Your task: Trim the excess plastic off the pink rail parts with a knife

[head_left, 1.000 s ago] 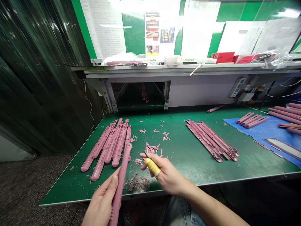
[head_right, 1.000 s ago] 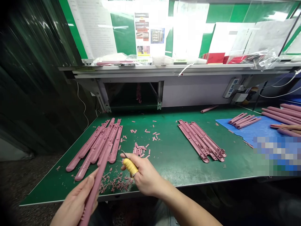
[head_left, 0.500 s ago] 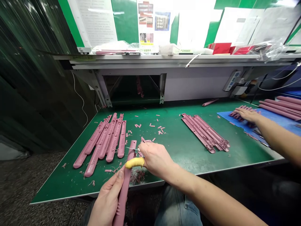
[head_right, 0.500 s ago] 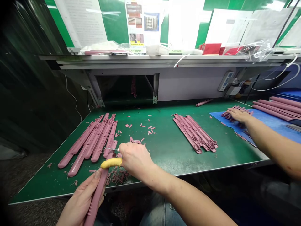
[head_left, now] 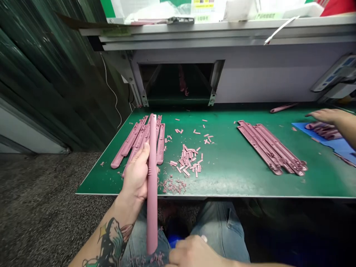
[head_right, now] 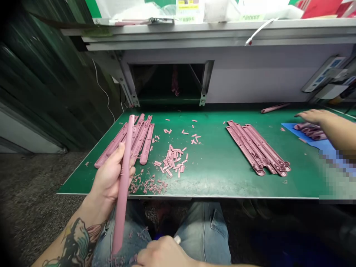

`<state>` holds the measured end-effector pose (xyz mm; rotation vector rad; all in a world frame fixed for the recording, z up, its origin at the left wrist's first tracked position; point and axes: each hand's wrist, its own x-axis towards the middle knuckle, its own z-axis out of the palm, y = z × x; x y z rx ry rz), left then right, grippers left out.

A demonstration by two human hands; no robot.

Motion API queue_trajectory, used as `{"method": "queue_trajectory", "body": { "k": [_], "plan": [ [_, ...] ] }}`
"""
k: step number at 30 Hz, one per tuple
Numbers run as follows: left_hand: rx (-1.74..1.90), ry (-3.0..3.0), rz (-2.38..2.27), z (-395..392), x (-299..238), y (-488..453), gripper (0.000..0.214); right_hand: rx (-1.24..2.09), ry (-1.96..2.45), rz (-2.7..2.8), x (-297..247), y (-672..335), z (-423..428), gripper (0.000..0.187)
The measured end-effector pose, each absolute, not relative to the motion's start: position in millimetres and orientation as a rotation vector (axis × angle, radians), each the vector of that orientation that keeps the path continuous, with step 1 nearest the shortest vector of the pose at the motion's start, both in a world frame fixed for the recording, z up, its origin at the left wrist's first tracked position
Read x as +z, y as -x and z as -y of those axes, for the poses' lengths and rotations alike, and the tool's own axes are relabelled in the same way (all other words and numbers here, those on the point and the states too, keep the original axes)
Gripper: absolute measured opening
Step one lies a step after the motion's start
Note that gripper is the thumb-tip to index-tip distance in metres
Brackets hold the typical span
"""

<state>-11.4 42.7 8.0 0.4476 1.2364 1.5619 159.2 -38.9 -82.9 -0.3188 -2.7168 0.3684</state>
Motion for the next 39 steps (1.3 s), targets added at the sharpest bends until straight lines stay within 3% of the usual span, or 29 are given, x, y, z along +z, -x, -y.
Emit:
{"method": "queue_trajectory", "body": {
  "k": [5,7,14,28,39],
  "plan": [
    [1.538,-0.474,-1.271,-37,3,8,0.036,0.683,0.671,2.167,-47,-172,-8,0.035],
    [1.539,-0.476,-1.272,-35,1,3,0.033,0.663,0.750,2.014,-33,-170,-23,0.029],
    [1.536,-0.464,-1.262,-30,-2,-8,0.028,0.561,0.775,1.952,-39,-161,-34,0.022],
    [1.339,-0.435,-1.154,-6,2,-29,0.044,0.411,0.918,1.675,5,-183,-96,0.027],
    [1.330,-0.230,-1.074,4,13,-38,0.029,0.442,0.898,1.696,-6,-177,-75,0.025]
  ]
}}
